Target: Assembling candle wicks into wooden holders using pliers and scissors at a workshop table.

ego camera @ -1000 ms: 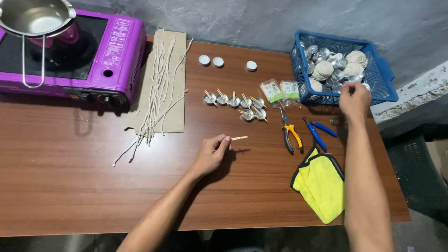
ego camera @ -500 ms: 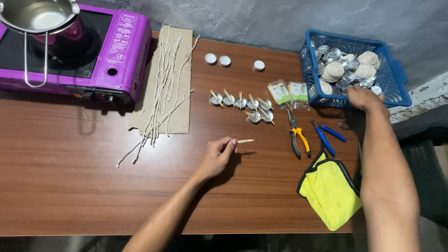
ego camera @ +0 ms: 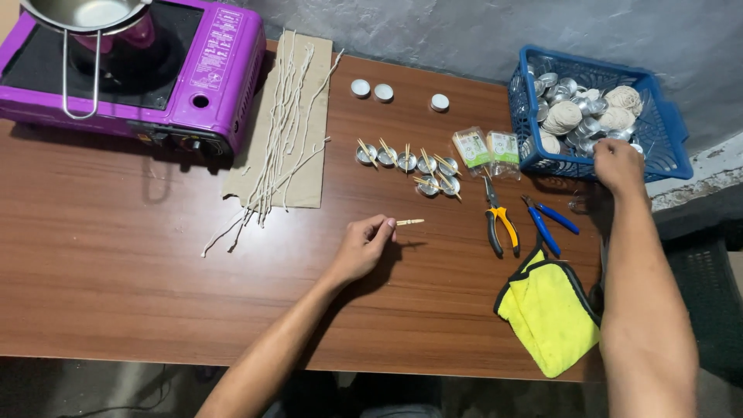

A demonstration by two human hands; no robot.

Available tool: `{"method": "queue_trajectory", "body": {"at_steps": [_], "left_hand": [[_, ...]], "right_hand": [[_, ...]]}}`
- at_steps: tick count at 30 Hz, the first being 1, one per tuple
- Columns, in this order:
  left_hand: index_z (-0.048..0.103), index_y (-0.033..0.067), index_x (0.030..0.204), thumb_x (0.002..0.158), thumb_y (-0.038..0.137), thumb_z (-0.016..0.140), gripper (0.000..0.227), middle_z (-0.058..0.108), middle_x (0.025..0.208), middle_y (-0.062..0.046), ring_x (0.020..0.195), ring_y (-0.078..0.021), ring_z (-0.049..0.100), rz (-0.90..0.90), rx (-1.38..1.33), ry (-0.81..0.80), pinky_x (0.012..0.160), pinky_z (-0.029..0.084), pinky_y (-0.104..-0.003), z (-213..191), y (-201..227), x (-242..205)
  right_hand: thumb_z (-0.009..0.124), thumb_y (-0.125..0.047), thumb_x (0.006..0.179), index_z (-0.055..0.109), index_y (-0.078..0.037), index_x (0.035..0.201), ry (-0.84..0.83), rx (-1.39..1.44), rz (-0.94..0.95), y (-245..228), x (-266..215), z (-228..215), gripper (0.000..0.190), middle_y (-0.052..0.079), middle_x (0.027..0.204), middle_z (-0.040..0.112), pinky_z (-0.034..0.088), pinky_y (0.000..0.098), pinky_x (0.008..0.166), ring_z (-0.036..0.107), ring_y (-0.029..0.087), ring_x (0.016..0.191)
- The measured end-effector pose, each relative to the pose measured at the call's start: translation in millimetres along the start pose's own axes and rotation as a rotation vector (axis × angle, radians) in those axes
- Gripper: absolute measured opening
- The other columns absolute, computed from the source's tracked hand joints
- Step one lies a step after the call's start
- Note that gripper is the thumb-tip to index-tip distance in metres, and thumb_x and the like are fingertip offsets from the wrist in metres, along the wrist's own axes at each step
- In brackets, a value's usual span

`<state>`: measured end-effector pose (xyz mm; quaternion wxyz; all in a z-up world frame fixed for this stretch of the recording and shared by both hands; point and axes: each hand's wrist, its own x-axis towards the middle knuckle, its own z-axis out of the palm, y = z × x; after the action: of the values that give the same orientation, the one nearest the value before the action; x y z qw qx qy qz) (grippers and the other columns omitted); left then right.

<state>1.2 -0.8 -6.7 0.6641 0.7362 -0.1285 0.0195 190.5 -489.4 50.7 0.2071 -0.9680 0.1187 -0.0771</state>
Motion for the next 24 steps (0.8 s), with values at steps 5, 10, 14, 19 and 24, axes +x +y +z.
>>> {"method": "queue_trajectory", "body": {"at_steps": [5,10,14,19,24], "left_hand": [[0.061,0.0123,0.075,0.106,0.027,0.051,0.036,0.063,0.068,0.001,0.067,-0.0135,0.065,-0.021,-0.043,-0.011,0.061,0.044,-0.026,-3.6,7.6,-0.1],[0.064,0.0133,0.075,0.105,0.030,0.052,0.036,0.063,0.067,0.003,0.066,-0.0097,0.062,-0.008,-0.023,0.010,0.064,0.043,-0.027,-3.6,12.7,-2.6],[0.068,0.0124,0.075,0.105,0.017,0.054,0.033,0.057,0.057,-0.002,0.065,-0.0113,0.050,-0.028,-0.119,0.093,0.062,0.045,-0.027,-4.7,20.5,-4.0],[0.068,0.0135,0.076,0.105,0.017,0.053,0.033,0.049,0.054,0.004,0.061,-0.0088,0.048,-0.031,-0.156,0.108,0.059,0.041,-0.022,-4.6,-14.1,6.5],[0.068,0.0147,0.074,0.105,0.018,0.054,0.034,0.051,0.053,0.004,0.060,-0.0080,0.048,-0.037,-0.165,0.134,0.058,0.041,-0.022,-5.6,18.0,-4.1]], "right_hand": [[0.059,-0.014,0.107,0.069,0.005,0.129,0.192,0.175,-0.278,-34.3,-30.8,-13.1,0.031,0.024,0.136,0.064,0.039,0.0514,0.109,0.055,0.039,0.126],[0.061,-0.017,0.108,0.064,0.010,0.133,0.208,0.234,-0.464,-107.9,-112.5,-14.6,0.036,0.025,0.139,0.061,0.047,0.0515,0.104,0.056,0.038,0.126],[0.071,0.000,0.097,0.070,0.010,0.116,0.219,0.288,-0.752,-120.5,-163.9,38.2,0.022,0.028,0.127,0.068,0.050,0.0531,0.101,0.063,0.046,0.121],[0.068,-0.005,0.095,0.070,0.003,0.119,0.076,0.223,-0.790,-147.4,-216.7,93.5,0.026,0.018,0.129,0.069,0.054,0.0440,0.098,0.067,0.037,0.118],[0.072,-0.030,0.092,0.073,-0.013,0.120,0.109,-0.113,-0.803,-152.6,-224.6,118.3,0.032,0.001,0.127,0.071,0.056,0.0388,0.084,0.071,0.026,0.103]]}}
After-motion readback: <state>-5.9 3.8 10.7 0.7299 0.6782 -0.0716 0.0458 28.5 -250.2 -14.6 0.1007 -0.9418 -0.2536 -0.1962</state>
